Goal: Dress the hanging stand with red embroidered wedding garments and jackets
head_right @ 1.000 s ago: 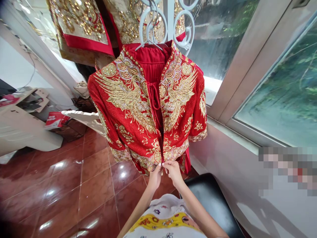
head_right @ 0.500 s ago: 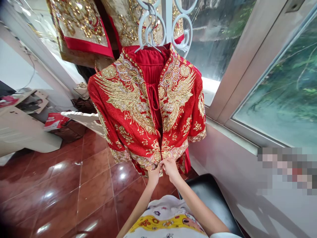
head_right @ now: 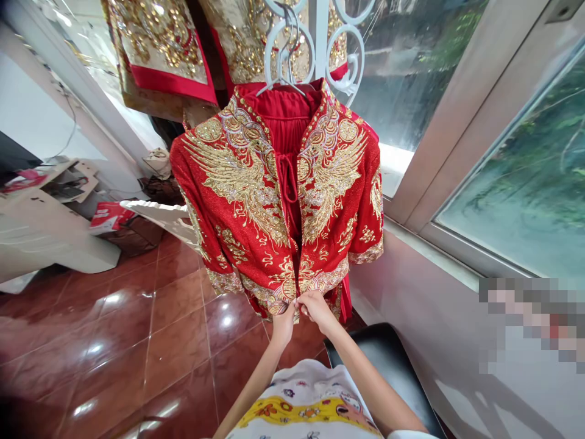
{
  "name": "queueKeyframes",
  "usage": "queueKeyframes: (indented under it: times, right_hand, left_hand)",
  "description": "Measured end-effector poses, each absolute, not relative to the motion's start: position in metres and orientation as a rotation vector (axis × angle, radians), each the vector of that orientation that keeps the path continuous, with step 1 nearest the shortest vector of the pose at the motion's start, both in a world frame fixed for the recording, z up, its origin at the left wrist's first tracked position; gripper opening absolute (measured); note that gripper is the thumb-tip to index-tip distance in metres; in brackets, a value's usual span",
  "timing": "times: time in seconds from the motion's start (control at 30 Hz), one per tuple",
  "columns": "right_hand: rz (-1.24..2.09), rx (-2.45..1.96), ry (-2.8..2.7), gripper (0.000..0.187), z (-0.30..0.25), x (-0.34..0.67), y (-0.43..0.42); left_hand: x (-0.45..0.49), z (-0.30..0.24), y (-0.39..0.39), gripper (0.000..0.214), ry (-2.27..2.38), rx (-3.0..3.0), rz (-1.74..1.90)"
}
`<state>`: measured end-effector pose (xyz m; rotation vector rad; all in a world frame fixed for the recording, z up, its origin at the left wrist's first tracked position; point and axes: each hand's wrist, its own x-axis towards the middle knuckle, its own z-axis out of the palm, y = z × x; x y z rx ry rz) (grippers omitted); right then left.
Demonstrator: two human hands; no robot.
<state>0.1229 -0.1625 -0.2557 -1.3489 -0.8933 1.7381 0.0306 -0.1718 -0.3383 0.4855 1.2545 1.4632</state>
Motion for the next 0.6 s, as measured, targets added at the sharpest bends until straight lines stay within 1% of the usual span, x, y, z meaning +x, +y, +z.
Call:
queueKeyframes:
  times: [0.27, 0.47, 0.6]
  right_hand:
    - [1.701, -1.490, -0.910, 0.014, -0.247, 0.121, -0.157]
    - [1.709, -1.394, -0.830, 0.015, -0.237, 0.114, -0.150]
    - [1.746, -1.330, -0.823, 0.017, -0.241, 0.116, -0.154]
  left_hand:
    - [0.024, -0.333, -0.173, 0.030, 1.291, 0.638, 1.492]
    - [0.025, -0.332, -0.173, 0.027, 1.288, 0.667, 1.498]
    - [0.025, -0.333, -0.175, 0.032, 1.237, 0.583, 1.500]
